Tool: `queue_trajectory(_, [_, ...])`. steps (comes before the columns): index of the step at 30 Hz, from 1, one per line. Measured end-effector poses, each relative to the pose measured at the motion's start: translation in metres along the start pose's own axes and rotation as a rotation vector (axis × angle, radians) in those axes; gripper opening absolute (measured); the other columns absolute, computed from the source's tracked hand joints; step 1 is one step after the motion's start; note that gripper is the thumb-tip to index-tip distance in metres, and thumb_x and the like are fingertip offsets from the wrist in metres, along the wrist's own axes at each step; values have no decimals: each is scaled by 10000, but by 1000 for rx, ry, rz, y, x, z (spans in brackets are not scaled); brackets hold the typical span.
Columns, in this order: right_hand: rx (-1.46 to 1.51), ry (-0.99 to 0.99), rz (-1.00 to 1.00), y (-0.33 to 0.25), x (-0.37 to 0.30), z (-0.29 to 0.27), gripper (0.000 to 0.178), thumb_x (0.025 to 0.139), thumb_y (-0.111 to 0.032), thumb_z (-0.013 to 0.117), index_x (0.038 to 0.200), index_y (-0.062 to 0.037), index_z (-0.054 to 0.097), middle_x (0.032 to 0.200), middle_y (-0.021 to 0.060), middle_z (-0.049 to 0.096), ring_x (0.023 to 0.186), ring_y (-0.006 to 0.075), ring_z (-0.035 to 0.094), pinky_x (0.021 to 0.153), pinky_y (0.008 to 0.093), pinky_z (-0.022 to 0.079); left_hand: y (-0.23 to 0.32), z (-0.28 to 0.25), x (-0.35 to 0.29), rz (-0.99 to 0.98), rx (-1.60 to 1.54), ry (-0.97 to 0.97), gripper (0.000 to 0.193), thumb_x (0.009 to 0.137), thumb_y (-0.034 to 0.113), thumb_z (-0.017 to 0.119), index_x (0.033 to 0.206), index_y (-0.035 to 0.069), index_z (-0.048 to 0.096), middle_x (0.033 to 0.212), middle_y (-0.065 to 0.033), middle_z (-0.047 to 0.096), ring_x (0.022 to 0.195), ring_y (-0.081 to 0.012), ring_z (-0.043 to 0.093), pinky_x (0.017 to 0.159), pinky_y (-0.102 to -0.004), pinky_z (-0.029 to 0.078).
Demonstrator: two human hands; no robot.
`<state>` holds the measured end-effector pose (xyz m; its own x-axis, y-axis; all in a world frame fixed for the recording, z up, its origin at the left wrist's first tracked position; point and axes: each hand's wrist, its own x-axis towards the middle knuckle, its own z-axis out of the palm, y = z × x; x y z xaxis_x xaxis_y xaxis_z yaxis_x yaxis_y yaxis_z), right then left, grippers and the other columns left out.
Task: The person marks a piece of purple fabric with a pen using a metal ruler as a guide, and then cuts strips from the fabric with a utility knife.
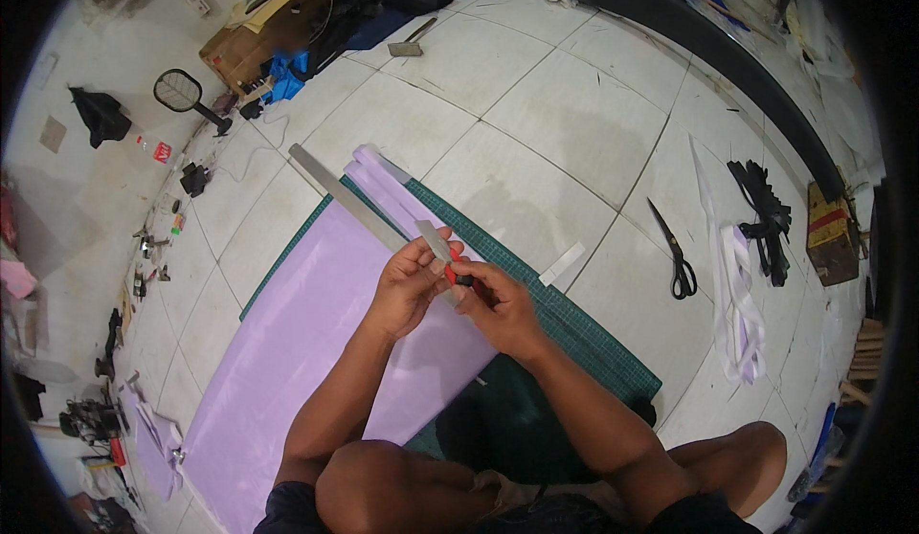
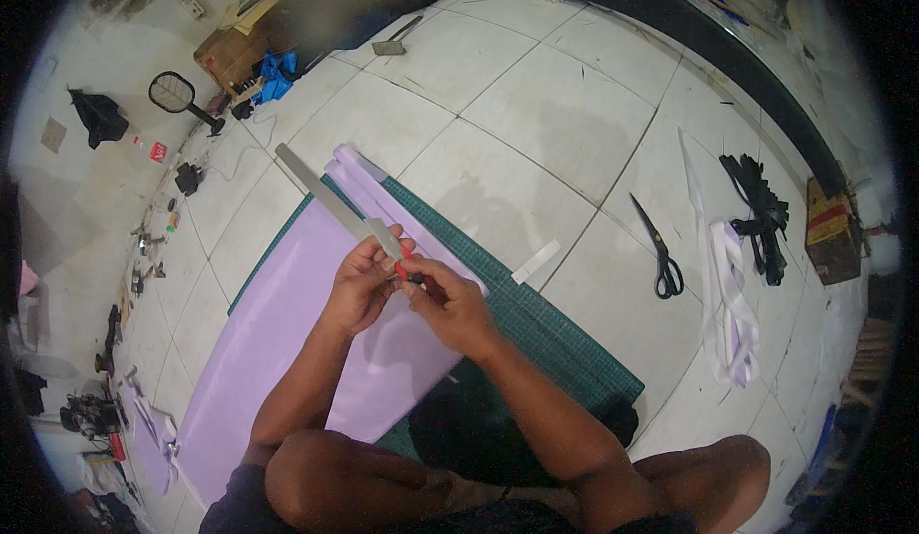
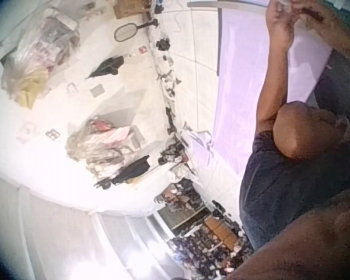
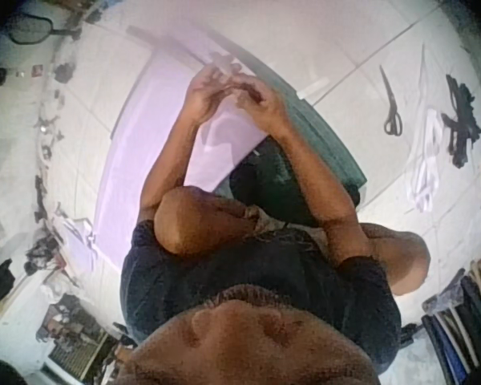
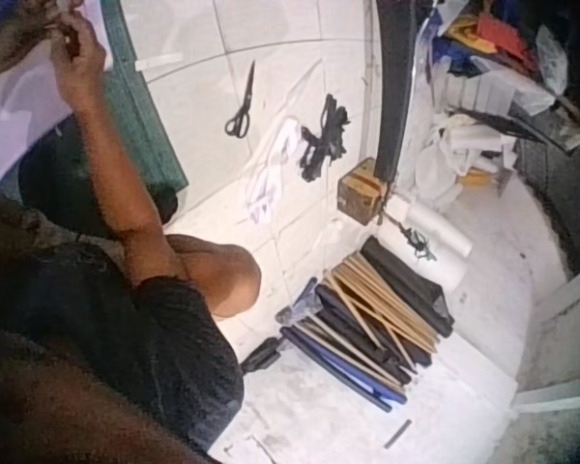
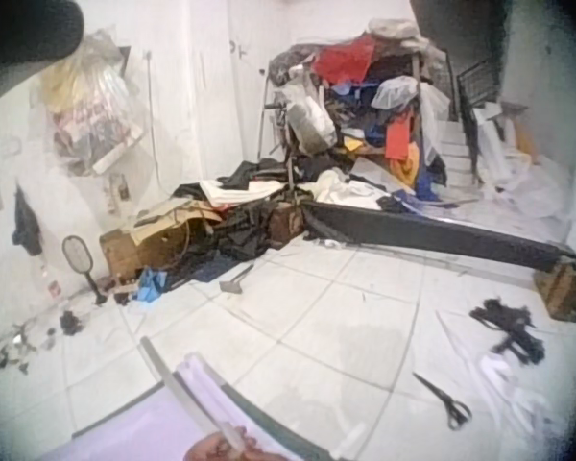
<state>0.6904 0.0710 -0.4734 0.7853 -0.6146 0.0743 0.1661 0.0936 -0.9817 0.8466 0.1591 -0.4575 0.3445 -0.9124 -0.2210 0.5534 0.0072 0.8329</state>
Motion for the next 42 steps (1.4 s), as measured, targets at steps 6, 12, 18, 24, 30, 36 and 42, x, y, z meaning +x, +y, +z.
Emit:
queue_trajectory(6, [-13,-8,71,3,1,-9,339,925,-127,710,1228,-56,573,1010,42,670,759,78,595,671,250,510,-6,1,5,5,-90,-19,418,982,60,554,1394,66,481,1266,-74,613,1145,-225,617,933,-354,529])
queue_trajectory(12, [-46,94,7,15,0,-12,300,885,-132,765,1032,-32,523,1002,82,670,761,103,624,659,277,521,-16,8,8,21,-105,-69,405,980,59,553,1380,65,488,1274,-71,605,1160,-230,609,956,-353,529])
queue_trajectory(18, [-43,50,74,9,1,-11,338,879,-130,771,1061,-45,500,961,72,661,722,79,594,615,252,493,-20,-1,4,-23,-76,9,417,979,92,575,1385,77,478,1294,-56,589,1181,-214,595,944,-331,528])
queue_trajectory(24, [-64,174,148,36,-6,-14,314,900,-133,748,1078,-38,507,952,79,654,716,87,589,572,250,481,-48,-3,13,-62,-158,-39,438,986,140,593,1399,75,463,1297,-58,587,1191,-200,588,944,-324,524])
queue_trajectory(30, [-47,135,123,43,-10,-24,270,951,-138,682,1093,-66,464,844,36,611,607,47,517,492,200,425,-65,-7,21,-81,-148,-40,468,986,126,591,1428,66,452,1317,-88,589,1183,-204,592,990,-351,501])
queue_trajectory(36, [-120,233,231,47,-7,-33,320,930,-146,703,1117,-44,465,842,39,601,601,57,505,499,211,420,-76,-20,42,-33,11,-61,447,947,111,607,1380,49,517,1319,-77,595,1207,-203,568,1036,-362,454])
queue_trajectory(42, [-750,135,466,48,-44,-61,427,857,-293,774,1032,4,521,854,146,614,753,293,619,686,406,500,-48,-207,71,216,1024,846,435,902,166,605,1302,-3,569,1282,-197,610,1197,-327,576,1032,-401,445])
